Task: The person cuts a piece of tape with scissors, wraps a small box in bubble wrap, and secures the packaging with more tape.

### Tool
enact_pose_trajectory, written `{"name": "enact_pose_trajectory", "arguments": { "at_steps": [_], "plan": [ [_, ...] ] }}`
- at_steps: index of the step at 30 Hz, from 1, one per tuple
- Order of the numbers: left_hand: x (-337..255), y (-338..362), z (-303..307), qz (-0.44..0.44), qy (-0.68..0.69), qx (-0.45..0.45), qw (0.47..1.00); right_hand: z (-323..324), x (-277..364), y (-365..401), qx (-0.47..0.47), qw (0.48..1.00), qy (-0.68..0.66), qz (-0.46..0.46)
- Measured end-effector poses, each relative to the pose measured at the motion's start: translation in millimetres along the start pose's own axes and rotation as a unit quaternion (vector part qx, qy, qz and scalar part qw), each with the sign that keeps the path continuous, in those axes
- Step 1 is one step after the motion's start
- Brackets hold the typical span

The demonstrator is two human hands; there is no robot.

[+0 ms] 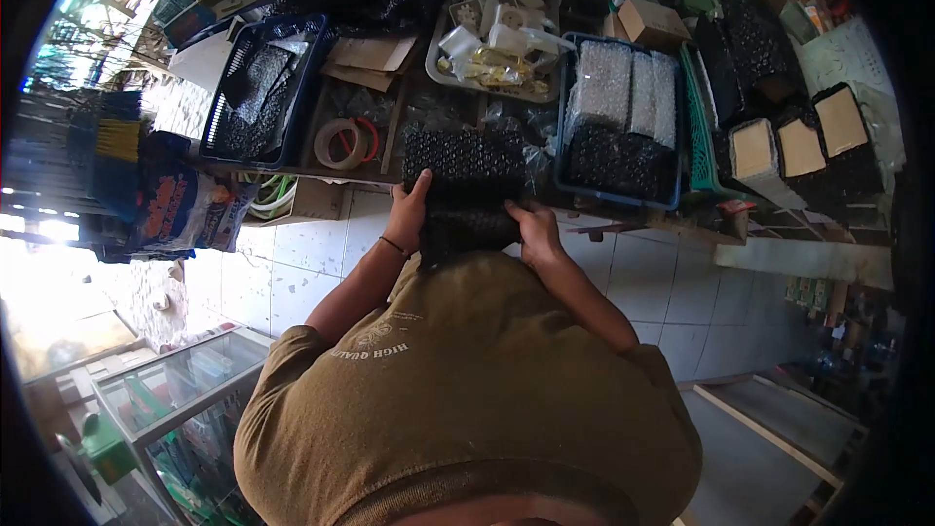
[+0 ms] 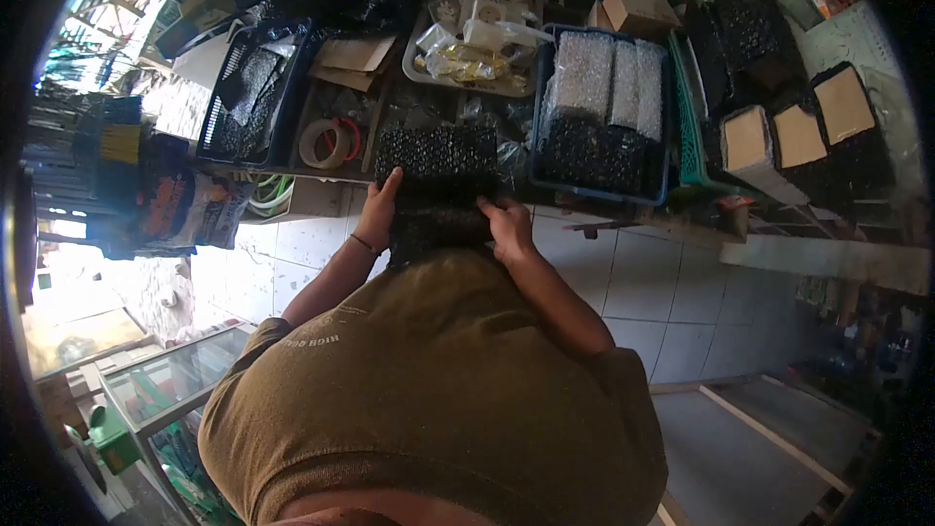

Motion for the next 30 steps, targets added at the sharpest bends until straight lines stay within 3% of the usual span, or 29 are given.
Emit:
{"name": "enact_pose_trajectory", "arguments": {
  "at_steps": [2, 9, 12, 14, 17, 20, 23, 26, 30],
  "plan": [
    [3.6, -2.1, 0.7, 0.007, 0.009, 0.008, 1.000, -7.9, 12.7, 13.6, 0.007, 0.999, 0.020, 0.031],
    [13.0, -9.8, 3.8, -0.014, 0.013, 0.026, 0.999, -8.1, 4.6, 16.8, 0.001, 0.999, -0.044, -0.012],
    [9.3, -4.6, 2.8, -0.012, -0.004, 0.027, 1.000, -6.2, -2.0, 16.3, -0.011, 0.997, -0.048, -0.061],
    [1.0, 5.5, -3.2, -0.011, -0.014, 0.029, 0.999, -18.9, 11.3, 36.4, 0.068, 0.985, -0.105, -0.115],
    [-2.0, 12.7, -3.7, -0.002, -0.020, 0.008, 1.000, -7.4, -12.1, 9.1, 0.093, 0.964, -0.152, -0.197],
    [8.7, 2.0, 5.2, -0.007, -0.034, 0.015, 0.999, -27.9, 29.6, 50.3, 0.114, 0.950, -0.114, -0.267],
    [9.8, -5.9, 10.3, -0.006, -0.049, 0.013, 0.999, -47.8, 59.4, 76.0, 0.118, 0.952, -0.083, -0.268],
    [2.4, -5.7, 8.4, 0.002, -0.040, 0.036, 0.999, -55.0, 50.1, 60.3, 0.188, 0.934, -0.107, -0.283],
    [-15.2, -5.7, 1.2, -0.017, -0.053, 0.049, 0.997, -58.6, 41.6, 37.9, 0.179, 0.939, -0.139, -0.258]
  ]
}}
Point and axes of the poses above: each hand's wrist, its own y-axis away from the middle knuckle, its own z-axis out of the back of the hand, x = y × z, the point moved 5 cm from there along -y, towards the middle knuckle, and after that the axes turned 6 degrees about -z, right-handed, at the moved point
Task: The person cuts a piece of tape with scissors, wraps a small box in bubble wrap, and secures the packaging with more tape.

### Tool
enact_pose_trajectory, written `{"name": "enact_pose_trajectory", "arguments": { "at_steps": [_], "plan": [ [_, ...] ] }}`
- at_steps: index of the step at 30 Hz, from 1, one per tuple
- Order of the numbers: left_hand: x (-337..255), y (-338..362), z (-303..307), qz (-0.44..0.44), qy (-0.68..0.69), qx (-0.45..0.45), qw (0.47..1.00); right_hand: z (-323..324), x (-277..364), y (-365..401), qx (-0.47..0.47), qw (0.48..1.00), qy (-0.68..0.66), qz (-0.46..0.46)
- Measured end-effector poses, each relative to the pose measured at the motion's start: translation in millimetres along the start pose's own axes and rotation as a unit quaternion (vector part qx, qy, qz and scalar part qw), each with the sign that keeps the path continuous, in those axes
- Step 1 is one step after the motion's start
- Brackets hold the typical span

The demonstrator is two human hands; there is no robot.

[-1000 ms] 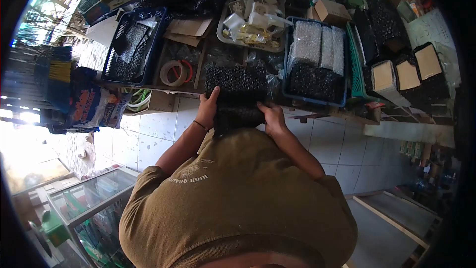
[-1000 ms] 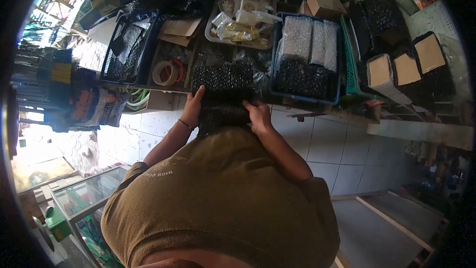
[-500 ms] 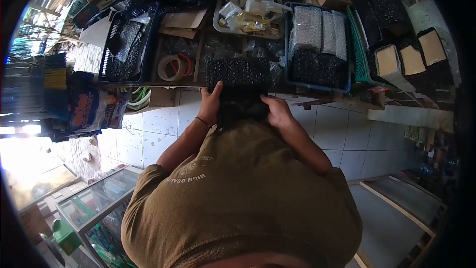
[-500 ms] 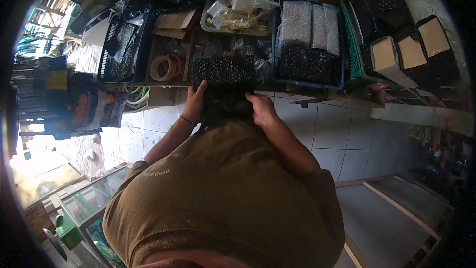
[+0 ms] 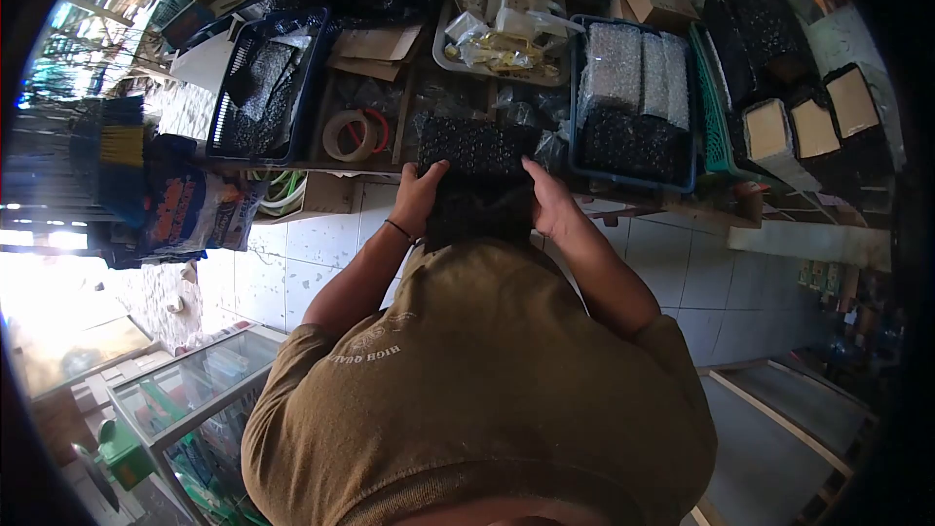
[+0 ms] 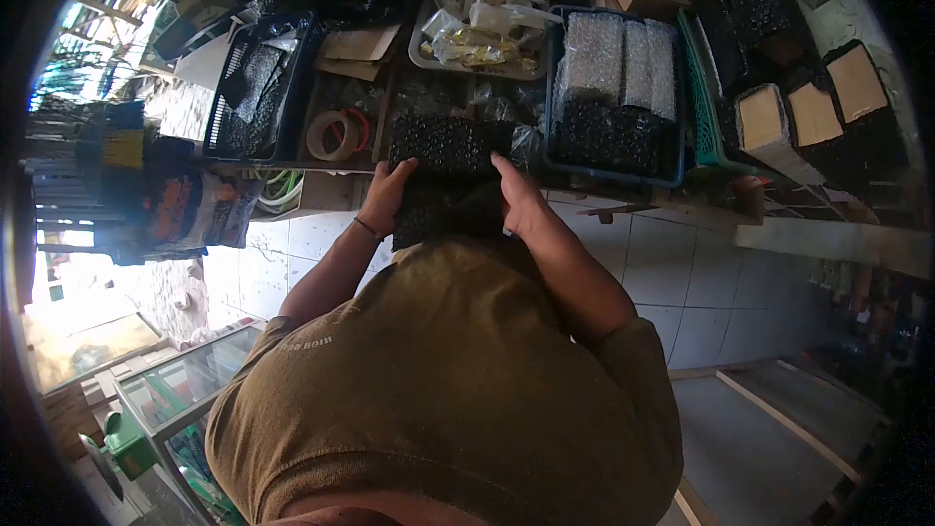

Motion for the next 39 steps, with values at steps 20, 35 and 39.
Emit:
{"name": "enact_pose_trajectory", "arguments": {
  "at_steps": [20, 35, 39],
  "plan": [
    [42.6, -40.1, 21.3, -0.101, 0.091, 0.003, 0.991, 21.8, 5.5, -34.0, -0.256, 0.886, 0.256, 0.289],
    [5.0, -27.2, 59.3, 0.115, -0.133, 0.072, 0.982, 42.7, -20.8, -29.9, -0.224, 0.960, 0.034, 0.164],
    [-21.8, -28.8, 67.0, -0.353, -0.457, -0.014, 0.816, 65.3, -35.4, -51.3, -0.195, 0.965, -0.023, 0.172]
  ]
}}
Point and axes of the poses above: each hand's wrist, its own y-axis away from the middle knuckle, its own z-axis out of the back of the hand, x = y × z, the point moved 5 cm from there along -y, towards the middle knuckle, and after that the axes turned 6 degrees about -z, right-handed, at the moved point
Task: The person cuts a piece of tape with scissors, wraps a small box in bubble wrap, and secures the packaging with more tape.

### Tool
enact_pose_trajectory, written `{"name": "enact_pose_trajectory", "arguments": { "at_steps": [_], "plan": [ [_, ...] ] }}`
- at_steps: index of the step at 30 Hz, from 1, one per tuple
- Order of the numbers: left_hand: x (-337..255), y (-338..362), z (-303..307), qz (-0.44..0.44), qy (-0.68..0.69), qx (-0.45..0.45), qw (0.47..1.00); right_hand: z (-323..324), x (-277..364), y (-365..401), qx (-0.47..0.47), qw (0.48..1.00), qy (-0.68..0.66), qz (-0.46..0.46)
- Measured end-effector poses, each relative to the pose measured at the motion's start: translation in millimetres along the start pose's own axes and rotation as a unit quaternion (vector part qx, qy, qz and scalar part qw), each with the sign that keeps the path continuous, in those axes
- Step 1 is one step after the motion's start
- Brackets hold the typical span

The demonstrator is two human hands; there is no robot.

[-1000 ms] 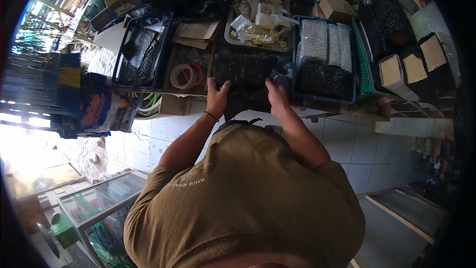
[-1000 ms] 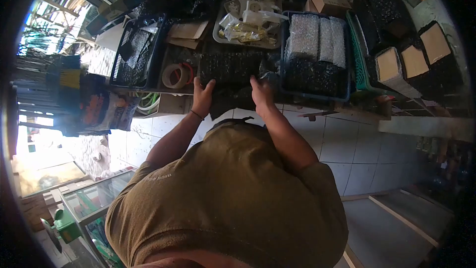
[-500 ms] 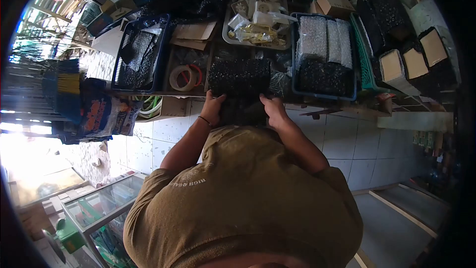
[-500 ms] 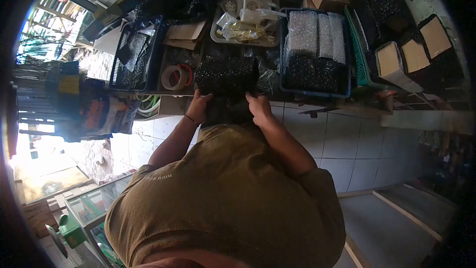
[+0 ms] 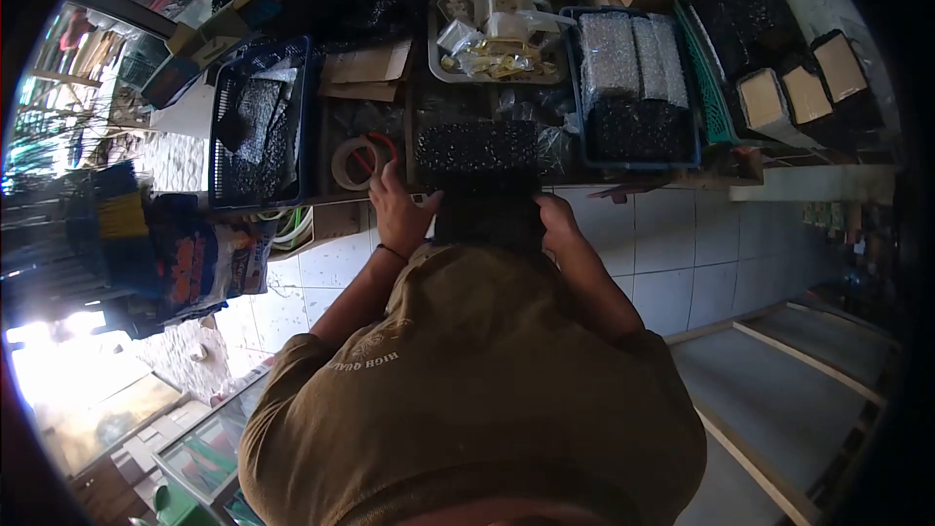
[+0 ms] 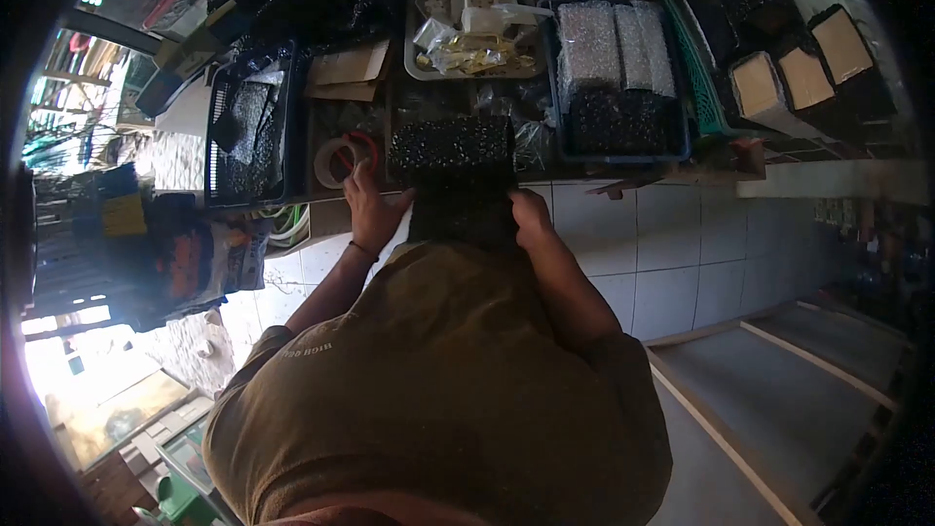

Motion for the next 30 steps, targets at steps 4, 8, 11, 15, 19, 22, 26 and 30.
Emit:
{"name": "enact_pose_trajectory", "arguments": {
  "at_steps": [4, 8, 11, 15, 19, 22, 26, 30],
  "plan": [
    [-95.7, -28.8, 13.6, -0.274, -0.180, 0.093, 0.940, -1.6, -3.1, 8.5, 0.037, 0.999, -0.026, 0.021],
    [-97.2, -67.0, -10.4, -0.331, -0.223, 0.159, 0.903, -9.7, -6.7, 21.3, 0.036, 0.998, -0.043, 0.039],
    [-80.7, -75.8, -27.4, -0.242, -0.117, 0.299, 0.916, -17.8, -14.2, 24.8, 0.073, 0.994, -0.026, 0.073],
    [-75.9, -79.7, -30.3, -0.235, -0.134, 0.285, 0.920, -34.6, -28.4, 41.2, 0.121, 0.990, -0.069, 0.016],
    [-75.7, -85.0, -31.6, -0.209, -0.136, 0.298, 0.922, -50.5, -34.8, 64.0, 0.078, 0.997, 0.014, 0.023],
    [-74.8, -84.7, -33.0, -0.202, -0.143, 0.298, 0.922, -61.1, -23.7, 79.9, 0.061, 0.934, 0.229, 0.266],
    [-78.8, -75.0, -32.3, -0.208, -0.173, 0.266, 0.925, -60.5, -22.2, 72.8, 0.104, 0.987, -0.092, 0.083],
    [-81.4, -68.3, -30.3, -0.212, -0.179, 0.245, 0.929, -53.5, -13.2, 62.6, 0.099, 0.980, -0.144, 0.098]
  ]
}}
Point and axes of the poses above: each hand's wrist, its own y-axis away from the middle knuckle, its own z-axis out of the back of the hand, x = y × z, the point moved 5 cm from there along -y, towards the middle knuckle, and after that the axes turned 6 degrees about -z, right-handed, at the moved point
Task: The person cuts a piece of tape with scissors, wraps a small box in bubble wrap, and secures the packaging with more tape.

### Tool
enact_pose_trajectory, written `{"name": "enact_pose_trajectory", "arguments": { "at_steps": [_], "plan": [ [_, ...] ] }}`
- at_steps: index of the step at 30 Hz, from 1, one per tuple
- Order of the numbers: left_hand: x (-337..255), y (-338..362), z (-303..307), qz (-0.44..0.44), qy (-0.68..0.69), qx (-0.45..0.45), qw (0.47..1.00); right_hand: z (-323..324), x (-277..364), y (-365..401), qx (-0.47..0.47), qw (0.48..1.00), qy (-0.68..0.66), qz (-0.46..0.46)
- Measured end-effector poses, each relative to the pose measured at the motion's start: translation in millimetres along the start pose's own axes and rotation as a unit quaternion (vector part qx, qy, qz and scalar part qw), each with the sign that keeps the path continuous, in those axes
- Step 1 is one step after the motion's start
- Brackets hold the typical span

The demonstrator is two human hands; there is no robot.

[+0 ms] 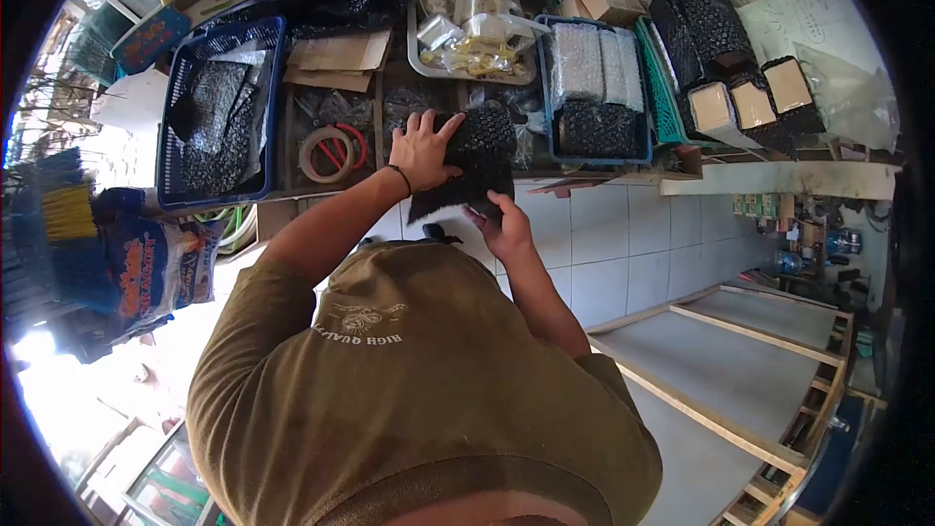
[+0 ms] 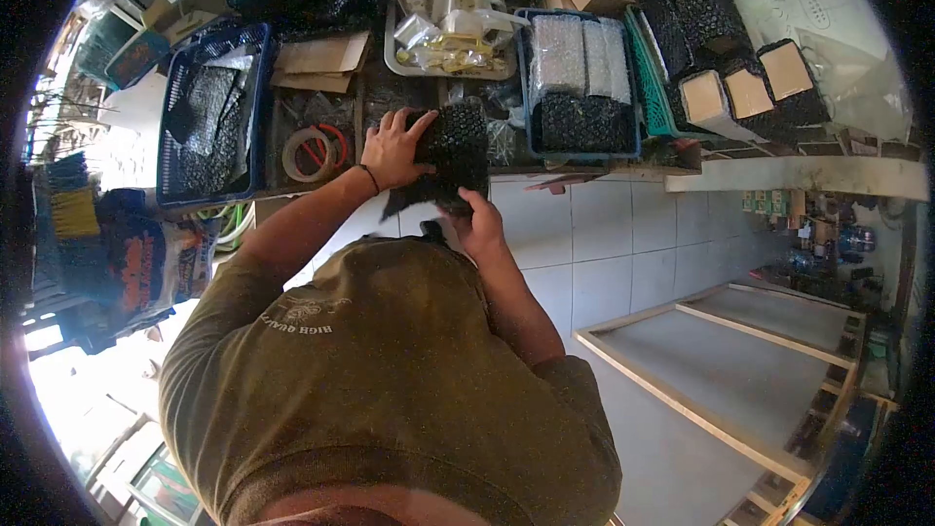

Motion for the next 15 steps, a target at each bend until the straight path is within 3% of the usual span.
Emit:
{"name": "enact_pose_trajectory", "arguments": {
  "at_steps": [4, 8, 10, 15],
  "plan": [
    [-2.5, 4.0, -1.3, -0.029, -0.037, -0.049, 0.998, -7.4, 4.1, -2.6, 0.019, 0.998, -0.057, -0.005],
    [-1.5, 8.3, -0.2, -0.068, -0.056, -0.042, 0.995, -14.5, 11.8, -4.8, 0.044, 0.998, -0.049, -0.023],
    [2.5, 7.2, -0.8, -0.116, 0.001, -0.044, 0.992, -19.3, 15.8, -6.8, 0.055, 0.997, -0.037, -0.026],
    [12.0, 5.6, 0.6, -0.107, 0.079, -0.001, 0.991, -28.7, 28.0, -18.6, 0.069, 0.995, -0.058, -0.047]
  ]
}}
Point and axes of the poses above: each hand's wrist, its own y-axis away from the middle knuckle, its own z-axis out of the back of the hand, x = y × z, the point moved 5 cm from there along -y, towards the middle knuckle, and after that the axes turned 6 degrees about -z, right-handed, at the moved point
